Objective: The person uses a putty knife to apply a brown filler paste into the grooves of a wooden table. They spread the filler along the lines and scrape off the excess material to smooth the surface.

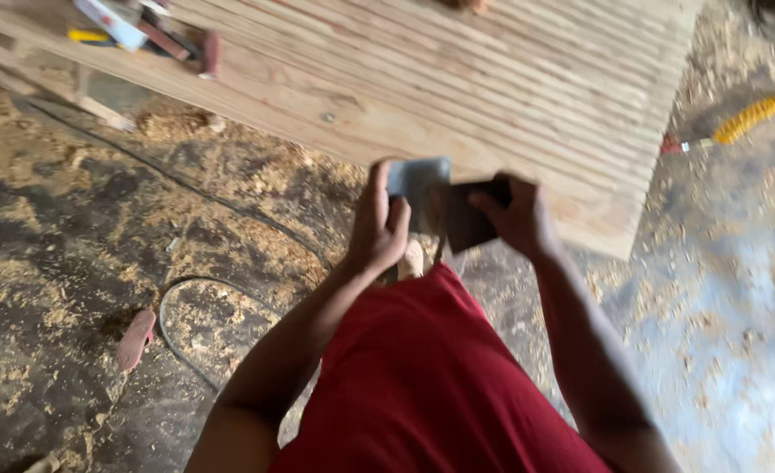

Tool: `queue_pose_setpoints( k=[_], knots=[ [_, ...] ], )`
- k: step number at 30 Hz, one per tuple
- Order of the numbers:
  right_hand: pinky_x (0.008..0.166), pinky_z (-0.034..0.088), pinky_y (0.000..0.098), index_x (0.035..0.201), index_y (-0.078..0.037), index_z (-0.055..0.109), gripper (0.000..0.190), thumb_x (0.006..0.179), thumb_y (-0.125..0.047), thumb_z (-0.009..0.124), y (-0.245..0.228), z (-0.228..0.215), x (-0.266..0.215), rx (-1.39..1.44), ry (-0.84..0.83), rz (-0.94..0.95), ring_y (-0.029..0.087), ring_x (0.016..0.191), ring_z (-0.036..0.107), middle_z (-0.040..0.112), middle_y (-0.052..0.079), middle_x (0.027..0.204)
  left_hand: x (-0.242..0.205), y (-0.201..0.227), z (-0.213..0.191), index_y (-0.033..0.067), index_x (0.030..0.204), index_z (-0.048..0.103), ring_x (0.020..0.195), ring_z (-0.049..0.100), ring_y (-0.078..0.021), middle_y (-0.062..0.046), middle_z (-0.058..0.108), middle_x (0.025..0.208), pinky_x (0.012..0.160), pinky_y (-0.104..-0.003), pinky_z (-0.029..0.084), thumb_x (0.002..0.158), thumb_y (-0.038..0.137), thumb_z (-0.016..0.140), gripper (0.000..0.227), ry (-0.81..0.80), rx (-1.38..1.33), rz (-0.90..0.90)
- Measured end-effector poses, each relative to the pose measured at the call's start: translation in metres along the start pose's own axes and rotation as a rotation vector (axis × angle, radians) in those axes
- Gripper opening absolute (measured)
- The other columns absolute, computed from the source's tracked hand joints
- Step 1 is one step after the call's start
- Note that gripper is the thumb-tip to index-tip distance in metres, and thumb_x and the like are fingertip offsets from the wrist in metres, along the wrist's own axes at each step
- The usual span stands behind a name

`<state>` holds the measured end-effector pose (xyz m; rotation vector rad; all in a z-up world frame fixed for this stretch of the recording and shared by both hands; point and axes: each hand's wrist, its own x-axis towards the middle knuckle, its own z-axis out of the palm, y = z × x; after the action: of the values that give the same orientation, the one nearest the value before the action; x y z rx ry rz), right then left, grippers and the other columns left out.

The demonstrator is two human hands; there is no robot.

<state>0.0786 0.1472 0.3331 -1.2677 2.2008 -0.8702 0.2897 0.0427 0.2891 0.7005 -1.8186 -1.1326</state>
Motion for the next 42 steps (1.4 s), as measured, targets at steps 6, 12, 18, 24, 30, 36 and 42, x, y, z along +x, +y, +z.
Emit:
queue_pose_setpoints(
  k=[6, 12, 18, 24, 30, 36, 42],
  knots=[
    [0.062, 0.055, 0.0349, 0.099, 0.0, 0.07, 0.027, 0.086, -0.021, 0.081, 0.0, 0.008, -0.011, 0.064, -0.072, -0.035, 0.016, 0.069, 0.065, 0.072, 0.011, 0.079, -0.003, 0.001, -0.01, -0.0017, 0.147, 0.038, 0.115, 0.067, -0.0391, -0.027, 0.062, 0.13, 0.1, -0.049, 0.055, 0.097, -0.001, 0.047, 0.05, -0.022, 0.013, 0.026],
    [0.063, 0.056, 0.0359, 0.099, 0.002, 0.071, 0.03, 0.084, -0.021, 0.084, 0.001, 0.012, -0.013, -0.011, -0.049, -0.058, 0.018, 0.069, 0.068, 0.072, 0.014, 0.079, 0.001, 0.005, -0.011, -0.0007, 0.142, 0.043, 0.096, 0.07, -0.0343, -0.023, 0.067, 0.112, 0.087, -0.046, 0.057, 0.095, -0.001, 0.044, 0.048, -0.029, -0.054, -0.07],
    [0.064, 0.056, 0.0368, 0.099, 0.001, 0.072, 0.027, 0.085, -0.02, 0.082, -0.011, 0.014, -0.016, 0.095, -0.056, 0.056, 0.019, 0.07, 0.069, 0.074, 0.013, 0.078, -0.002, 0.006, -0.012, 0.0001, 0.141, 0.042, 0.092, 0.07, -0.032, -0.023, 0.067, 0.114, 0.083, -0.044, 0.058, 0.095, -0.003, 0.043, 0.047, -0.045, -0.08, -0.075],
    [0.068, 0.058, 0.0345, 0.101, 0.001, 0.07, 0.028, 0.086, -0.02, 0.081, -0.007, 0.02, -0.014, 0.108, -0.027, -0.001, 0.017, 0.076, 0.071, 0.075, 0.012, 0.086, 0.001, 0.002, -0.015, 0.0001, 0.144, 0.042, 0.103, 0.068, -0.0362, -0.025, 0.063, 0.122, 0.092, -0.046, 0.056, 0.096, -0.004, 0.045, 0.047, -0.022, -0.022, 0.016],
    [0.065, 0.058, 0.0348, 0.1, 0.001, 0.07, 0.028, 0.088, -0.021, 0.081, -0.009, 0.021, -0.012, 0.097, -0.015, 0.068, 0.019, 0.074, 0.07, 0.076, 0.012, 0.086, 0.002, 0.001, -0.013, 0.0004, 0.142, 0.041, 0.102, 0.068, -0.0364, -0.024, 0.062, 0.12, 0.091, -0.046, 0.055, 0.096, -0.002, 0.046, 0.046, -0.022, -0.049, -0.042],
    [0.066, 0.058, 0.0343, 0.101, 0.001, 0.07, 0.029, 0.086, -0.021, 0.08, -0.021, 0.016, -0.007, 0.15, -0.025, 0.09, 0.018, 0.076, 0.073, 0.076, 0.013, 0.085, 0.004, -0.001, -0.011, 0.001, 0.142, 0.042, 0.102, 0.069, -0.0357, -0.023, 0.065, 0.119, 0.091, -0.047, 0.056, 0.096, -0.001, 0.046, 0.046, -0.041, -0.049, -0.08],
    [0.069, 0.058, 0.0363, 0.105, 0.003, 0.071, 0.036, 0.085, -0.024, 0.083, -0.007, 0.027, -0.006, 0.072, 0.037, 0.027, 0.022, 0.079, 0.073, 0.077, 0.015, 0.089, 0.005, 0.005, -0.007, -0.0019, 0.146, 0.038, 0.119, 0.065, -0.0424, -0.027, 0.058, 0.132, 0.103, -0.05, 0.053, 0.096, -0.005, 0.044, 0.05, 0.113, 0.018, 0.063]
  ],
)
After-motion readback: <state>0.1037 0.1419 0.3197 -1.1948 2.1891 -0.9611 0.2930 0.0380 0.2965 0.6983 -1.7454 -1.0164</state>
